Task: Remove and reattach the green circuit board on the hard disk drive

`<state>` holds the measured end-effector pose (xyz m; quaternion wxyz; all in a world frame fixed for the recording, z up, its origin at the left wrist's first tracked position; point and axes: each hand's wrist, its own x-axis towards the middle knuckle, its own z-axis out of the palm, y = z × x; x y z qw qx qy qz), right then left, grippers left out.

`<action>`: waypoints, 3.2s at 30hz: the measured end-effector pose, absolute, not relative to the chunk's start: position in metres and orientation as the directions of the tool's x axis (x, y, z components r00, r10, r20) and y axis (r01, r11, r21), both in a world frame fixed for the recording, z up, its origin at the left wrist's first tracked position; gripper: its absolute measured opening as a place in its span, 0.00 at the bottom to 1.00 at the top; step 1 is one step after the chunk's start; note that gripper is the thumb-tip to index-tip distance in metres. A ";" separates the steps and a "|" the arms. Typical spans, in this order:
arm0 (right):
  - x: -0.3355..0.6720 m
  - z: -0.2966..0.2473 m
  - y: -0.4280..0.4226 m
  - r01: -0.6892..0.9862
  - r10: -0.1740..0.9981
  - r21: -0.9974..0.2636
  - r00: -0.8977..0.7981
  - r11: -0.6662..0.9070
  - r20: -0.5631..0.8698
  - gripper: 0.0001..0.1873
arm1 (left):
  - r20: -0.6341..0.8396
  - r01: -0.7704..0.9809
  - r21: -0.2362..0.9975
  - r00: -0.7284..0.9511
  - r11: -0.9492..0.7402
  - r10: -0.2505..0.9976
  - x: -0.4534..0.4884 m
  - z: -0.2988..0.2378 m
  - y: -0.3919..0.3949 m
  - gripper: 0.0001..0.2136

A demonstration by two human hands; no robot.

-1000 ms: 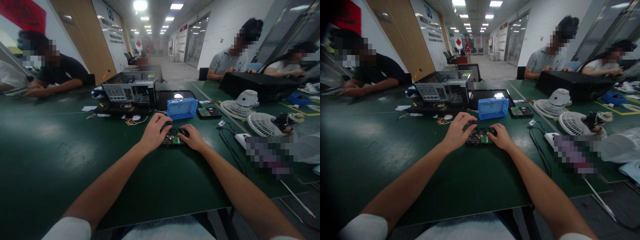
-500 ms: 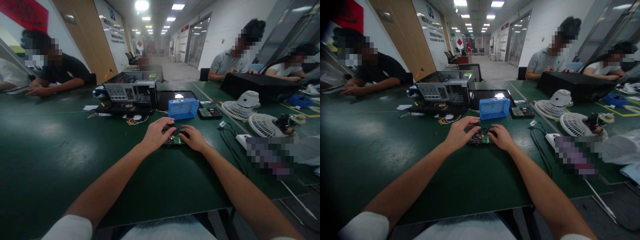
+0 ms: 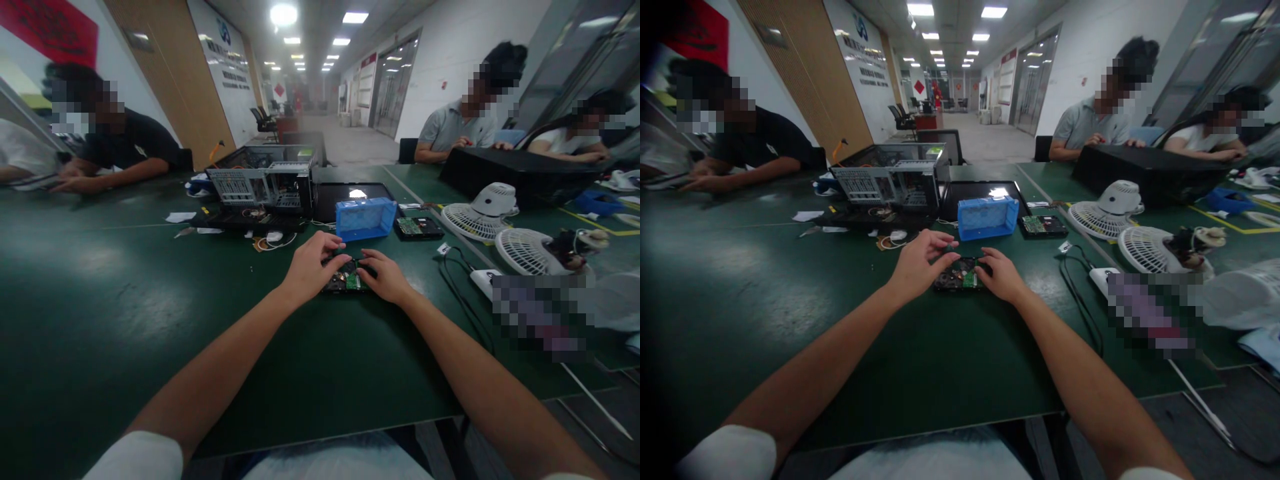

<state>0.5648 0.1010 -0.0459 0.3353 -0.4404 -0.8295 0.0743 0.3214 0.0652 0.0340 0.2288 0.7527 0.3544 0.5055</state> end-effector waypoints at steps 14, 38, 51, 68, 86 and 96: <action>0.566 -0.049 0.103 0.653 0.785 -0.453 -0.406 0.607 0.468 0.12 | 0.649 0.378 0.573 0.333 -0.728 0.684 0.319 0.040 0.064 0.12; 0.569 -0.046 0.102 0.662 0.789 -0.444 -0.422 0.604 0.446 0.13 | 0.701 0.469 0.469 0.318 -0.748 0.638 0.313 0.043 0.066 0.11; 0.568 -0.043 0.100 0.647 0.788 -0.457 -0.435 0.610 0.436 0.16 | 0.691 0.465 0.433 0.379 -0.772 0.616 0.319 0.041 0.061 0.13; 0.568 -0.042 0.100 0.663 0.791 -0.439 -0.441 0.606 0.425 0.16 | 0.587 0.349 0.687 0.249 -0.637 0.770 0.323 0.034 0.060 0.15; 0.570 -0.043 0.100 0.683 0.796 -0.420 -0.442 0.597 0.413 0.16 | 0.723 0.463 0.470 0.286 -0.752 0.628 0.319 0.041 0.065 0.13; 0.569 -0.043 0.100 0.691 0.804 -0.422 -0.433 0.587 0.408 0.15 | 0.711 0.418 0.523 0.266 -0.743 0.650 0.323 0.045 0.058 0.06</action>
